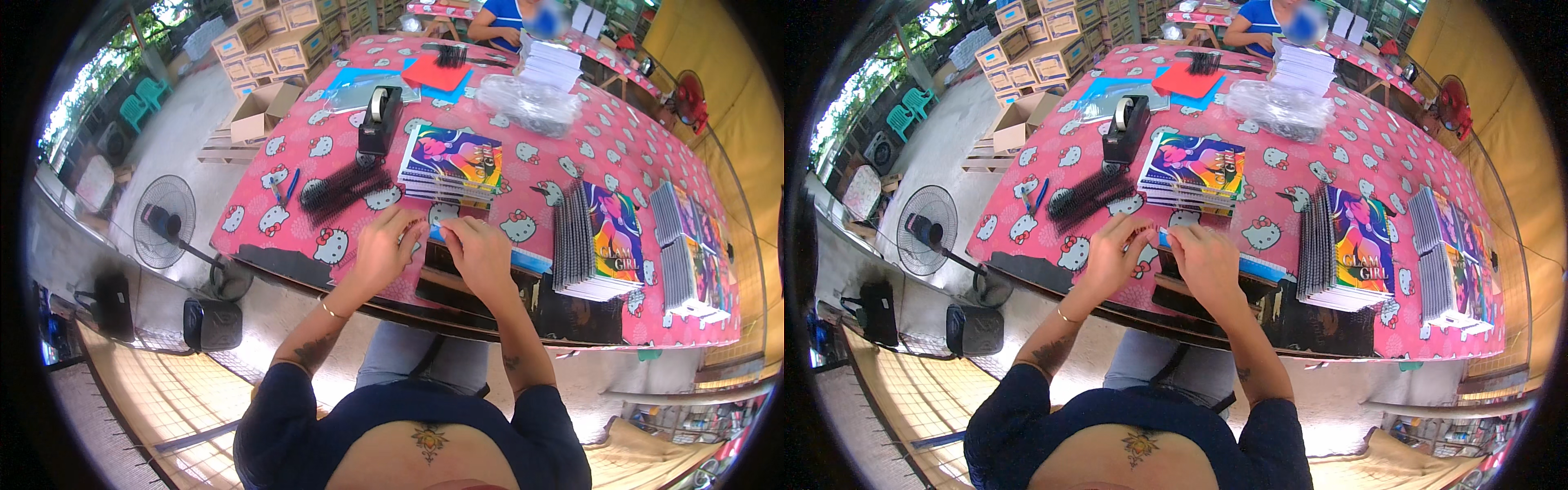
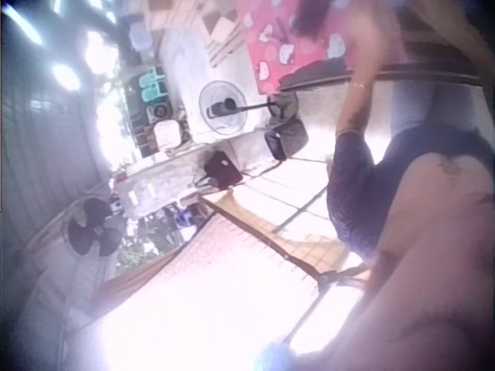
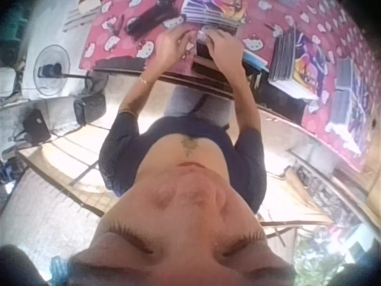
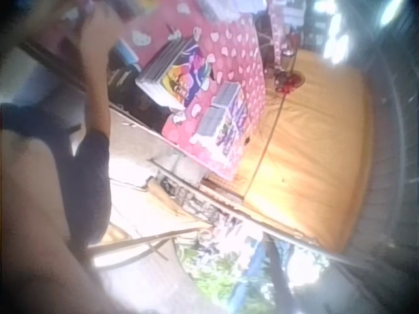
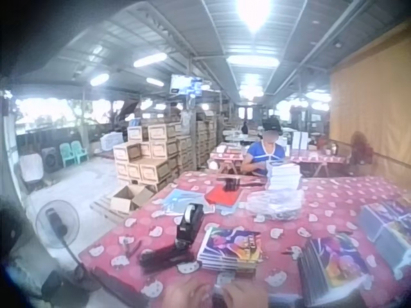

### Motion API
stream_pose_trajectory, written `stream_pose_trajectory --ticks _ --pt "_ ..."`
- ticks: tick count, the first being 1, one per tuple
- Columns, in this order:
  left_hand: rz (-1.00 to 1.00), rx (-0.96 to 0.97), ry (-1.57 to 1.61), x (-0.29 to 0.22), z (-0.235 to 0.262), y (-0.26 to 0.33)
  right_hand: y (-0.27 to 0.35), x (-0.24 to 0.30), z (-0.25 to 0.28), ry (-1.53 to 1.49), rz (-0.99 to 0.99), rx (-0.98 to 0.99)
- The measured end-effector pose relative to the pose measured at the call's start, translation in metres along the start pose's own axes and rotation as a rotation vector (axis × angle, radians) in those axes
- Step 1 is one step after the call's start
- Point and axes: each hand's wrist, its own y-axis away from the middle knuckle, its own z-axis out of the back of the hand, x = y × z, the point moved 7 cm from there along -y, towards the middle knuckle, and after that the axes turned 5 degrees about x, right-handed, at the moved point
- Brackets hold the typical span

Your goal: The person aligns a notebook cover with a stack of paper and manually threads a blue plastic spiral through the pre-punched holes, handling one book at a time on a table.

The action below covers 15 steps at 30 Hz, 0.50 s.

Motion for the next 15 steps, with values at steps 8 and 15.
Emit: stream_pose_trajectory --ticks 8,15 --pt "-0.169 0.493 -0.058 0.011 -0.017 -0.019 -0.003 0.004 0.013 0.002 0.069 0.068" --pt "-0.23 0.212 -0.628 -0.007 -0.053 0.004 0.003 -0.018 0.011 0.049 -0.087 0.126"
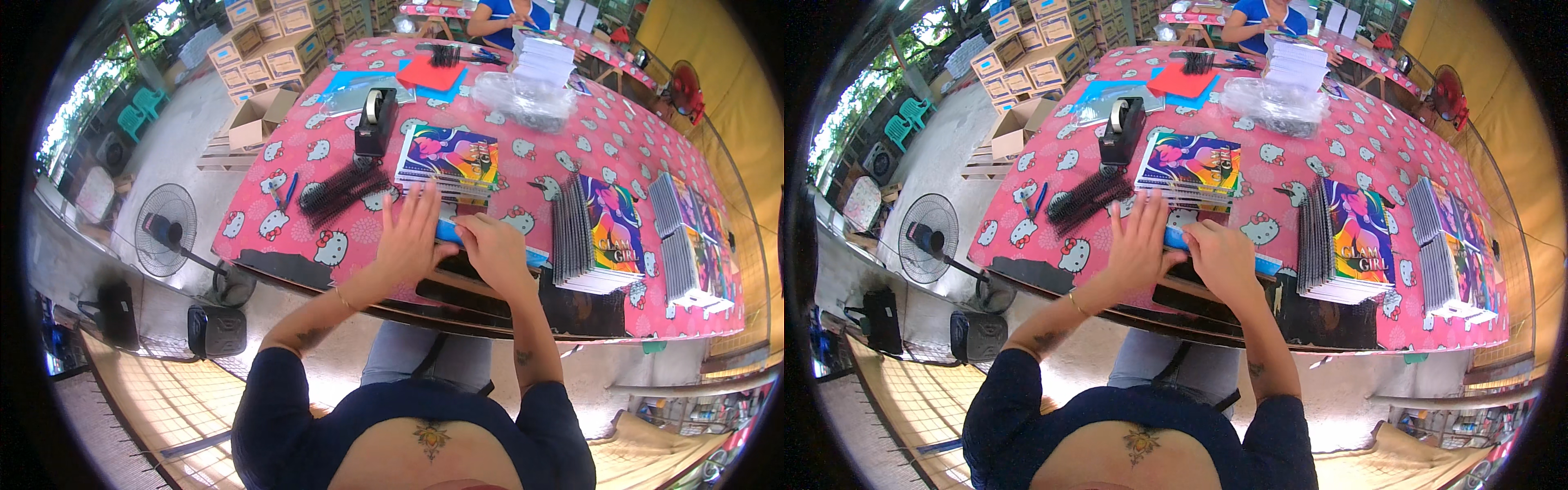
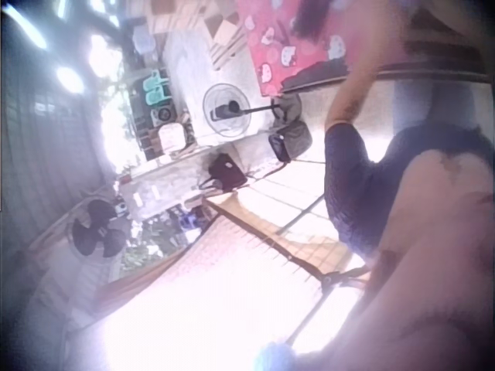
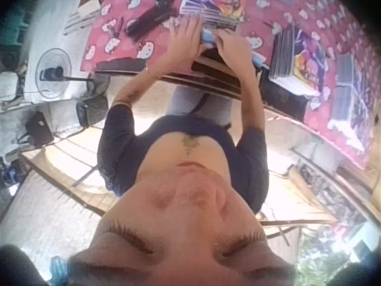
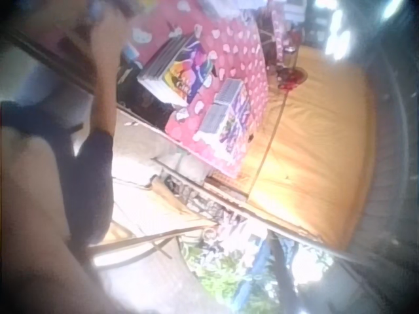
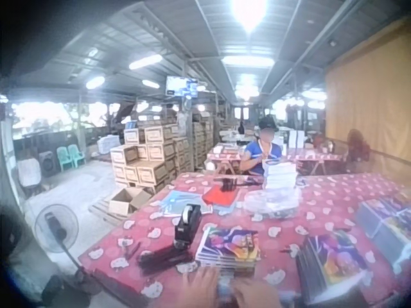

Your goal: The person aligns a notebook cover with a stack of paper and manually threads a blue plastic spiral through the pre-punched holes, handling one book at a time on a table.

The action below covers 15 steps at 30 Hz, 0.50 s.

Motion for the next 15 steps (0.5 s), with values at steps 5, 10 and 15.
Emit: stream_pose_trajectory --ticks 5,10,15 --pt "0.013 -0.141 -0.023 0.0 -0.011 0.023 0.001 0.001 0.003 -0.008 0.048 0.018" --pt "-0.094 0.143 -0.036 -0.019 -0.029 0.041 0.02 0.009 0.031 0.107 0.079 -0.062" --pt "-0.121 0.043 -0.198 -0.006 -0.002 0.001 0.022 -0.011 0.021 0.115 0.003 0.077"
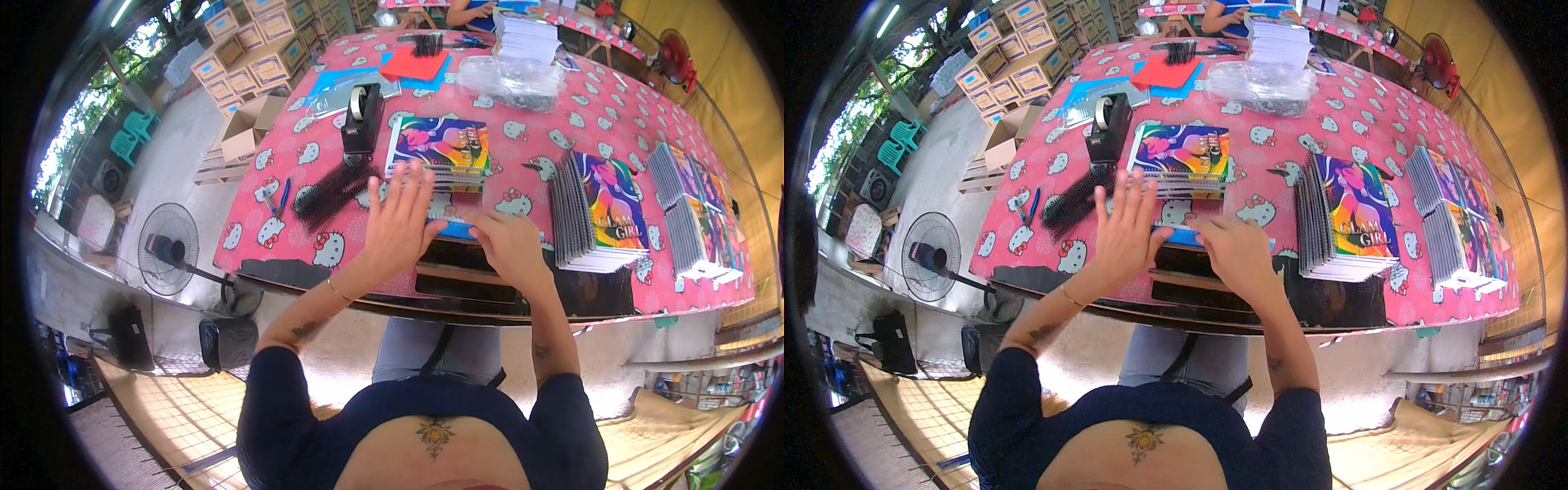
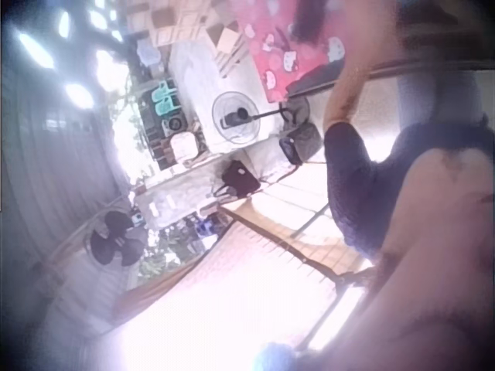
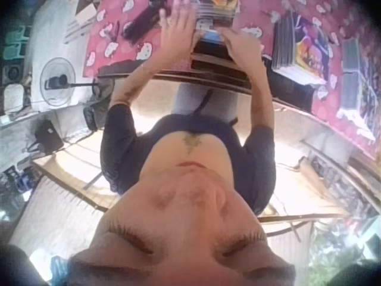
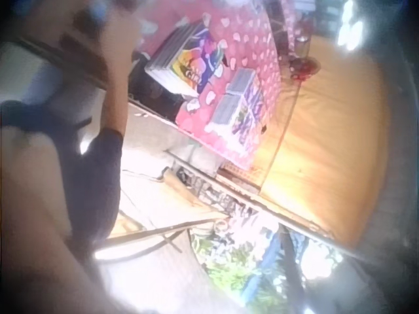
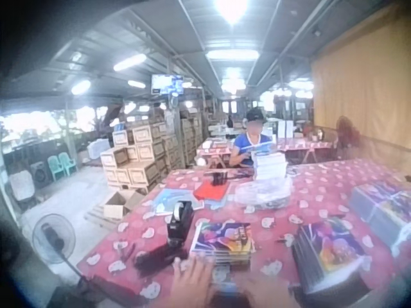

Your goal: The person aligns a notebook cover with a stack of paper and manually threads a blue plastic spiral through the pre-punched holes, handling one book at a time on a table.

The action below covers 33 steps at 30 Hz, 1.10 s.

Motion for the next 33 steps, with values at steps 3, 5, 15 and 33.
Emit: stream_pose_trajectory --ticks 3,5,15,33 --pt "-0.095 0.226 0.087 -0.028 -0.006 0.024 0.007 -0.001 -0.002 -0.041 0.021 -0.038" --pt "-0.118 0.233 0.081 -0.03 0.0 0.019 0.005 -0.004 -0.001 -0.058 0.015 -0.041" --pt "-0.059 -0.023 -0.041 -0.01 0.019 -0.023 0.003 -0.001 -0.004 -0.104 -0.002 -0.031" --pt "-0.465 0.094 0.188 -0.075 0.002 0.022 0.064 -0.071 -0.03 -1.077 -0.36 -0.302"
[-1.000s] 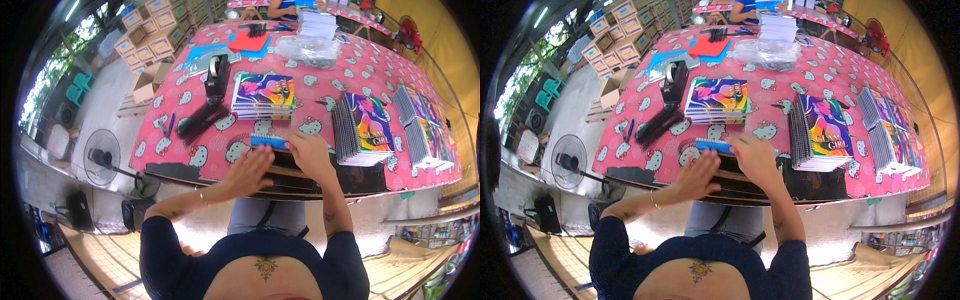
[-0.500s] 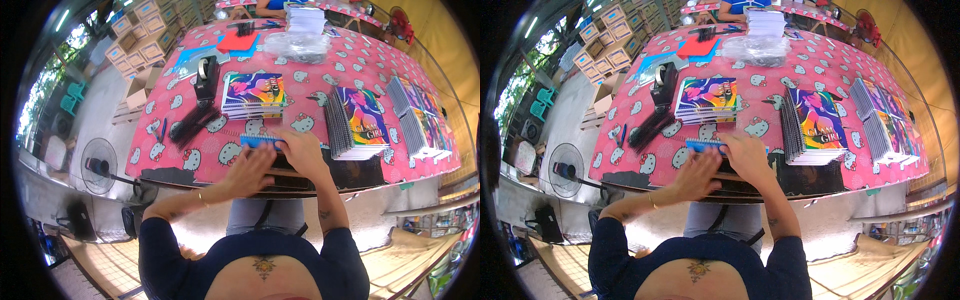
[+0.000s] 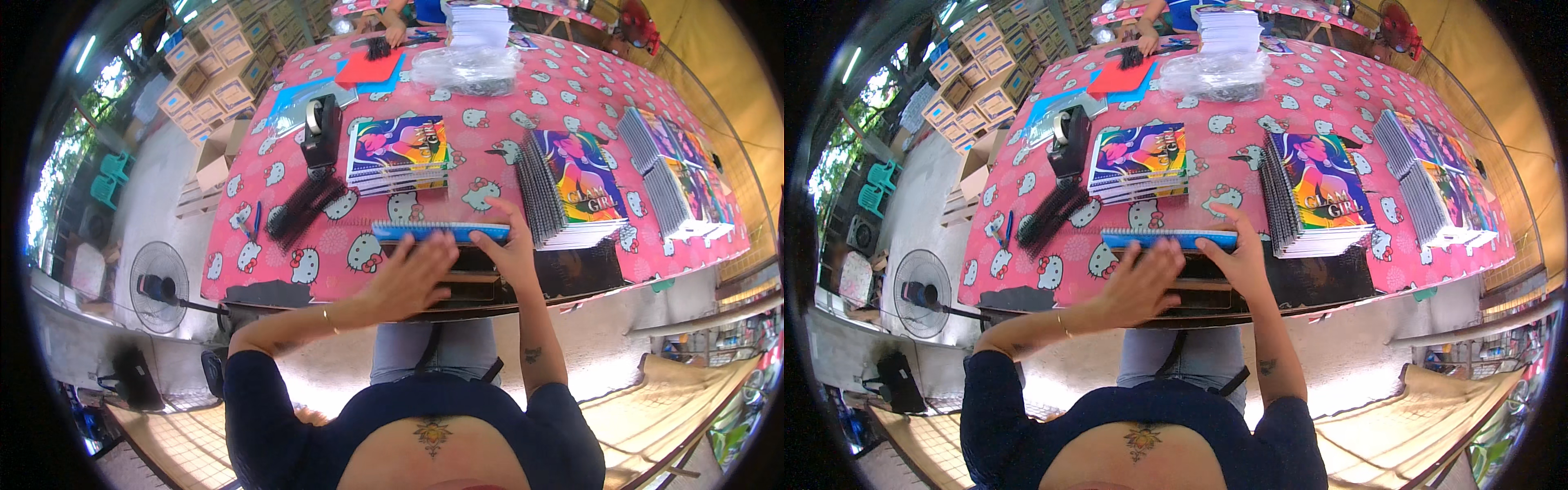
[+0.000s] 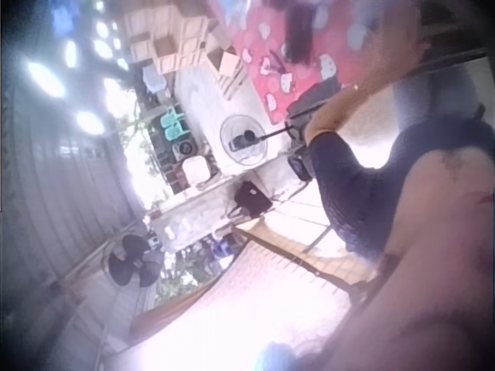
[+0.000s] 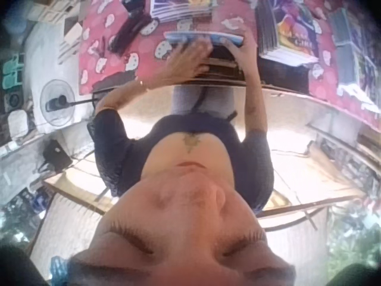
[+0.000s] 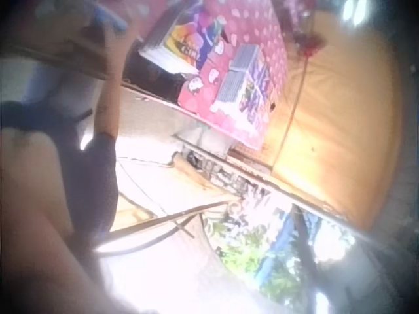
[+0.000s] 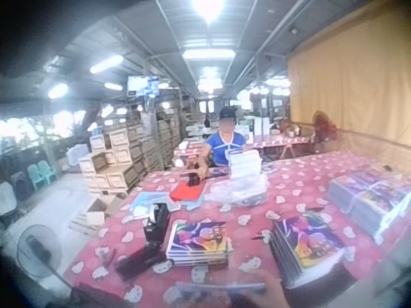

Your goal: The person aligns a notebook cover with a stack of paper and manually threads a blue plastic spiral through the pre-punched holes, handling one book at a time on a table.

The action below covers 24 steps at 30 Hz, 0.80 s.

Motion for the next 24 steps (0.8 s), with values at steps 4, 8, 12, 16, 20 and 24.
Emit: stream_pose_trajectory --ticks 4,8,12,16,20,24 --pt "0.373 -0.189 -0.178 0.067 0.048 -0.04 -0.003 -0.005 -0.005 -0.036 0.017 0.017" --pt "-0.106 -0.081 -0.006 -0.013 -0.018 0.008 -0.008 -0.012 -0.007 -0.064 0.036 0.047" --pt "0.338 -0.156 -0.174 0.063 0.039 -0.046 -0.004 -0.007 -0.01 -0.092 0.046 0.073" --pt "-0.043 -0.045 -0.004 -0.013 0.022 -0.021 -0.001 -0.01 -0.006 0.104 0.13 0.146" --pt "0.166 -0.062 -0.2 0.036 0.021 -0.047 0.002 -0.01 -0.01 0.01 -0.008 0.19" --pt "0.087 0.014 -0.116 0.008 0.01 -0.04 0.0 -0.021 -0.005 0.11 -0.043 0.232"
